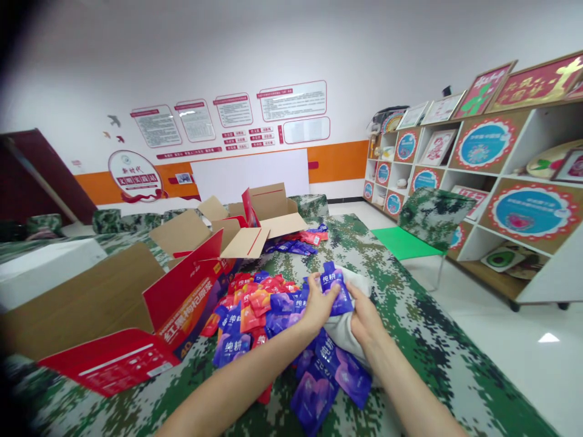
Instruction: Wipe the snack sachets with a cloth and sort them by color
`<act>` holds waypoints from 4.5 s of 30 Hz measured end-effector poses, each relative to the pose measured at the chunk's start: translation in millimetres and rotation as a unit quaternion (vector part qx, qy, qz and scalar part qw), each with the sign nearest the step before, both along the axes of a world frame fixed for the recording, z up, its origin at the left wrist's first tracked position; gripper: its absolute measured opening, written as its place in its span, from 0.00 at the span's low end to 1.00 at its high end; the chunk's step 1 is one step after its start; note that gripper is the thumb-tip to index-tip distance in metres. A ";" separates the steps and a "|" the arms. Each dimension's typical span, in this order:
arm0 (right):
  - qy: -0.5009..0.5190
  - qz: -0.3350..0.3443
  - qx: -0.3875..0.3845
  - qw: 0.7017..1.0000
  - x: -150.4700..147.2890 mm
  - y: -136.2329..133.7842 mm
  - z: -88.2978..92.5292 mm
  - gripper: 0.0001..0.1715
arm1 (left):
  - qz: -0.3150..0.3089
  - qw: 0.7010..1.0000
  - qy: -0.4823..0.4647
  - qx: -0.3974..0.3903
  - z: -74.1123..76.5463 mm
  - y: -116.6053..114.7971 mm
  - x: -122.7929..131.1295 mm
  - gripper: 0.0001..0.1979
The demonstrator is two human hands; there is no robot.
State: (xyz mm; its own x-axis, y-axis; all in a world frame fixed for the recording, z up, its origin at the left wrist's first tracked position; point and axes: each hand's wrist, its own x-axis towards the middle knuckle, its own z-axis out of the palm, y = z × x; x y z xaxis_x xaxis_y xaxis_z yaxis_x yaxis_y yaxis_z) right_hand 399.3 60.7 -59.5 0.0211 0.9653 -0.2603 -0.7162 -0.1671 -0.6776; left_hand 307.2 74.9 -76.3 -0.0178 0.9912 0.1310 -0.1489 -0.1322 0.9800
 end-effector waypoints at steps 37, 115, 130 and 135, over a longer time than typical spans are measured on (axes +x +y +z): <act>-0.103 -0.282 0.082 0.950 33.7 -69.1 69.7 0.18 | 0.113 0.884 0.434 0.133 -11.9 -52.4 -91.0 0.24; -0.079 -0.197 -0.075 0.974 47.7 -65.6 5.8 0.23 | -0.053 0.590 0.805 0.028 5.0 126.3 -40.8 0.20; -0.091 -0.193 -0.071 0.974 44.6 -69.2 12.2 0.29 | 0.000 0.576 0.817 0.032 -28.7 209.0 -101.9 0.22; -0.099 -0.193 -0.063 0.974 45.1 -68.4 11.2 0.27 | 0.008 0.590 0.805 0.062 -25.1 187.4 -93.8 0.22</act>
State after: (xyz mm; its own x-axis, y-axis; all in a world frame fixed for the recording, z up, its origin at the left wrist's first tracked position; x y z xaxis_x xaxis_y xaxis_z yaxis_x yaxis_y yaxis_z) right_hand 444.4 -7.7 -48.3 0.4378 0.8360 -0.3308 -0.5993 -0.0030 -0.8005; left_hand 213.4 262.3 -101.4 0.2201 0.9735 0.0629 0.9638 -0.2070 -0.1680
